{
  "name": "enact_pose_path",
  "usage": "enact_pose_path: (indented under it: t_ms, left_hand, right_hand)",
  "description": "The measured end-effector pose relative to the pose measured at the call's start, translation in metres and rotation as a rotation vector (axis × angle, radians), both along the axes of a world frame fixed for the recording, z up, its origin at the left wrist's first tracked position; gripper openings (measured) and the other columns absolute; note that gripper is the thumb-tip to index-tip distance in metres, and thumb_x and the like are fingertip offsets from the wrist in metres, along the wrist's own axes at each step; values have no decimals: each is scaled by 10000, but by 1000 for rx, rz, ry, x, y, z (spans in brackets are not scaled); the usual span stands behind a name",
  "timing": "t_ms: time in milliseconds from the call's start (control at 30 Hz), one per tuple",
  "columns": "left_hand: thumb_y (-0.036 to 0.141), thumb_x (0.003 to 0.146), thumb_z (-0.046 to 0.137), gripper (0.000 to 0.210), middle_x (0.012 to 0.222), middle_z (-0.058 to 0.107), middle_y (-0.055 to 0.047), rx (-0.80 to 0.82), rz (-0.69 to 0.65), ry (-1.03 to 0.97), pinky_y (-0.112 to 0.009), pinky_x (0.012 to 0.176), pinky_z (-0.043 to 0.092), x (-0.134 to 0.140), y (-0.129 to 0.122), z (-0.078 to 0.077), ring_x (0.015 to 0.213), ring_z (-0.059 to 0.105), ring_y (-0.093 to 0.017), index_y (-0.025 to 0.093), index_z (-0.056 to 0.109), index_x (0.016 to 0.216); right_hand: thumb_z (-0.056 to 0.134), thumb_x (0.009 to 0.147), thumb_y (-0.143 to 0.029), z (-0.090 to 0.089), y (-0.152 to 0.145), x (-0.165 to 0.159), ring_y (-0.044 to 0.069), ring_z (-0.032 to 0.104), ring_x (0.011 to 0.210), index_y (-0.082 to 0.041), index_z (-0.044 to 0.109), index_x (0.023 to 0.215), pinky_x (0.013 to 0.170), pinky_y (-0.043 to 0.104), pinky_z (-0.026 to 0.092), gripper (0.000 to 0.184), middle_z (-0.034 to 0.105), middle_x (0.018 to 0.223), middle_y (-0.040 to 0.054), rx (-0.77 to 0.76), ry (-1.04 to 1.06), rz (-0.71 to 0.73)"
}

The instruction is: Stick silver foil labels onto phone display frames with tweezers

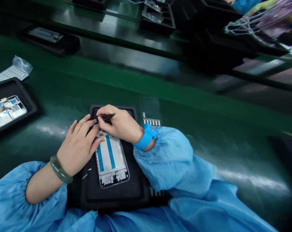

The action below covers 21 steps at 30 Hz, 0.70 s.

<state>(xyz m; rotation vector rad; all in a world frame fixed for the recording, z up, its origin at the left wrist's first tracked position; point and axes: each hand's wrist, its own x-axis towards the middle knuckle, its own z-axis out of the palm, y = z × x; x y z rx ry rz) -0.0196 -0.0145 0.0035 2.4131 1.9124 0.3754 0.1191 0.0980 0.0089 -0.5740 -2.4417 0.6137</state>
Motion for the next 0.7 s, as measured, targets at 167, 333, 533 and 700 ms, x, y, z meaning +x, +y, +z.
enact_pose_path:
  t_ms: [167,333,533,700]
  left_hand:
    - [276,893,426,298,1227,532,-115,10,12,25,-533,1000,379,1,0,1,1283,367,-299,161,534,1146]
    - [279,896,425,320,1219,532,-109,8,16,13,-528,1002,383,1,0,0,1281,369,-296,174,519,1183]
    - [262,890,430,288,1230,512,-111,-35,2,3,-535,986,395,-1,1,1,1279,365,-302,205,534,1153]
    - [261,894,424,258,1235,519,-97,-33,-1,-34,-548,998,375,-2,0,1,1292,351,-297,225,551,1116]
  right_hand:
    - [473,836,-193,-3,4,1,114,592,734,-153,549,889,674,233,479,101,611,840,28,-103,78,-24]
    - [529,810,-215,-8,12,5,89,586,673,-172,527,882,633,211,485,84,597,792,-10,-387,242,-134]
    - [500,820,-199,-10,5,2,117,594,786,-165,555,863,725,246,487,77,629,869,25,-132,180,-20]
    - [459,870,-278,6,16,17,121,584,693,-181,542,828,656,256,481,134,618,781,16,-107,273,-227]
